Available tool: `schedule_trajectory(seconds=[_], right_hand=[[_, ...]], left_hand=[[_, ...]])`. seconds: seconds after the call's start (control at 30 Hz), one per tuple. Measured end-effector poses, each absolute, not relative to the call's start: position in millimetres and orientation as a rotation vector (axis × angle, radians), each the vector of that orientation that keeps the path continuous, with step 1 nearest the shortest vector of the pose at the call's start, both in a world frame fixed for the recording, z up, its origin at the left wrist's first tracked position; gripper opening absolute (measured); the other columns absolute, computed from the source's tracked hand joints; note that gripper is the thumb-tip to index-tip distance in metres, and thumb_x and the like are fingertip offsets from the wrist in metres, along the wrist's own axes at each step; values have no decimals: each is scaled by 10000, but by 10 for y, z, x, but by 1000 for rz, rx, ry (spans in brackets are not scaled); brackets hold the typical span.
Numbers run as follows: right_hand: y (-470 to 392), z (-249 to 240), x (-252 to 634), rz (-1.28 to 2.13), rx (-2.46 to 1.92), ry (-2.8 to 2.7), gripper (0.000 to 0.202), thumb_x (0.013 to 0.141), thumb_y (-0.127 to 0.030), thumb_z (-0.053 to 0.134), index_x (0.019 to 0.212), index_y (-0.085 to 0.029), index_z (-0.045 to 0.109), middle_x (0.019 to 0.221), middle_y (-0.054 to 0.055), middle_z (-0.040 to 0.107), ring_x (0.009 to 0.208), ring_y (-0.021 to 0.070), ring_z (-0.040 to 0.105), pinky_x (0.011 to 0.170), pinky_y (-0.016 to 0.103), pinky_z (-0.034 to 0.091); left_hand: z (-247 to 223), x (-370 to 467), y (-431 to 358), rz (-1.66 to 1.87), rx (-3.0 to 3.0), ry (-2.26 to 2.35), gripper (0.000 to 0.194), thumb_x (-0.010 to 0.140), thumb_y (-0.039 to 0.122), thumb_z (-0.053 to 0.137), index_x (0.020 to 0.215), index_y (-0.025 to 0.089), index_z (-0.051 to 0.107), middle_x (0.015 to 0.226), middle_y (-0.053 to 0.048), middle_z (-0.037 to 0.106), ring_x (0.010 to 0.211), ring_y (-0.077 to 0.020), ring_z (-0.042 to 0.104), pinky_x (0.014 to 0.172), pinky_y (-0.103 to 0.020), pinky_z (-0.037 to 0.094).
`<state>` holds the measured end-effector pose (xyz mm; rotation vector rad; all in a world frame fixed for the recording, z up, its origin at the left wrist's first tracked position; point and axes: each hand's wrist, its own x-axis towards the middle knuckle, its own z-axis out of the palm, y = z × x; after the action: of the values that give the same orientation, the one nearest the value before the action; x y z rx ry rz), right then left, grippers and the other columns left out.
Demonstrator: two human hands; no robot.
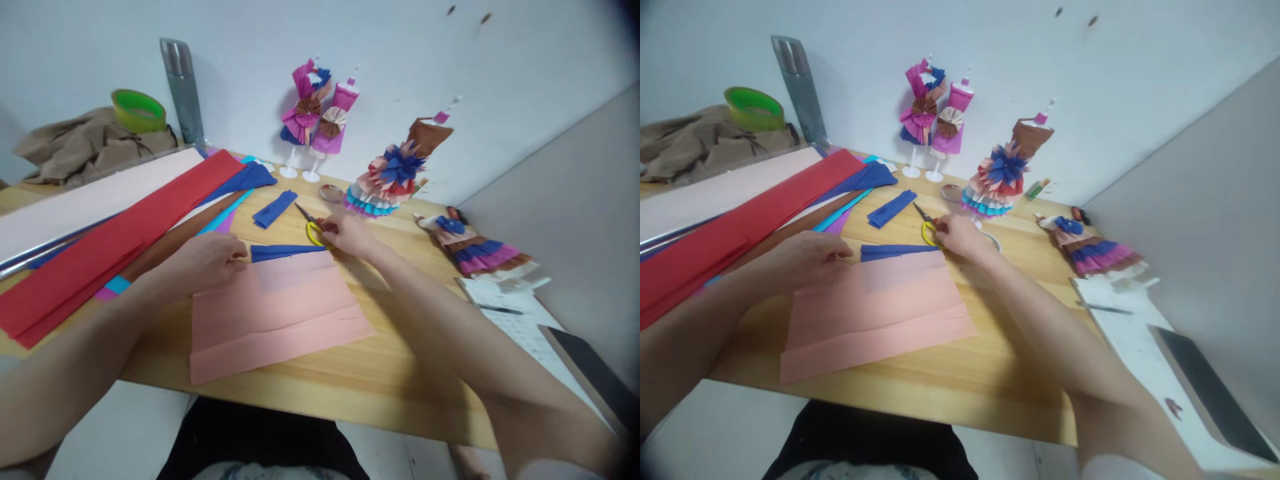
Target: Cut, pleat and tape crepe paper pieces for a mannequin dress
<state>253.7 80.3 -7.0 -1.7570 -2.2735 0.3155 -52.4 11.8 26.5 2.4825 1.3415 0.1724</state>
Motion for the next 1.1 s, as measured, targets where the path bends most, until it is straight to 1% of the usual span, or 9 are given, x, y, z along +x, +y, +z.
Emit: schedule_trajectory(seconds=[0.1,0.27,0.43,0.6,0.7,0.8,0.9,1.0,1.1], right_hand=[[912,-61,2475,194,-1883,-2346,206,804,-286,631,951,-147,670,904,113,720,779,201,630,662,270,431],[982,-36,2426,132,-1912,-2385,244,823,-321,624,994,-147,628,947,145,702,813,224,614,671,281,418],[975,1,2398,112,-1811,-2352,320,871,-269,554,1153,-117,543,1046,174,670,897,241,608,761,309,436],[741,155,2403,141,-1555,-2168,356,847,-287,564,1175,-150,539,1108,154,634,914,245,609,804,352,457],[353,256,2384,467,-1435,-2011,400,851,-382,556,1194,-179,527,960,92,642,782,199,595,705,325,460],[-230,283,2313,1063,-1318,-1700,553,812,-489,605,1273,-225,452,906,59,603,655,156,532,587,299,439],[-867,243,2213,1460,-1196,-1437,576,735,-577,678,1181,-257,505,813,13,533,550,113,435,508,278,393],[-1375,184,2145,1822,-1065,-1161,428,763,-596,647,963,-230,551,657,-17,471,522,112,427,482,256,361],[-1672,121,2127,1999,-1026,-976,465,785,-646,604,906,-200,551,631,-8,509,517,105,468,498,243,403]], left_hand=[[213,-491,119,73,2492,1366,267,839,272,426,787,188,674,839,-58,688,801,-207,614,696,-303,412],[100,-474,138,130,2563,1309,249,833,270,431,766,189,658,863,-60,683,811,-203,607,691,-298,413],[91,-440,159,177,2520,1330,190,775,221,448,721,182,626,789,-40,683,731,-173,577,623,-273,377],[103,-437,170,181,2439,1342,179,746,211,456,707,174,627,746,-32,674,695,-160,562,598,-268,350],[89,-441,164,192,2417,1345,176,756,194,446,705,171,614,762,-28,669,708,-152,564,593,-259,343],[82,-438,158,169,2422,1357,176,761,197,448,700,172,611,757,-28,666,703,-153,557,583,-262,327],[95,-438,152,159,2415,1358,168,756,245,479,713,172,624,741,-26,663,677,-154,547,567,-266,319],[121,-446,145,169,2388,1324,163,724,263,513,736,173,647,724,-18,666,665,-150,554,556,-258,325],[135,-461,150,160,2372,1296,171,717,268,520,743,177,663,709,-12,668,654,-145,562,559,-249,337]])
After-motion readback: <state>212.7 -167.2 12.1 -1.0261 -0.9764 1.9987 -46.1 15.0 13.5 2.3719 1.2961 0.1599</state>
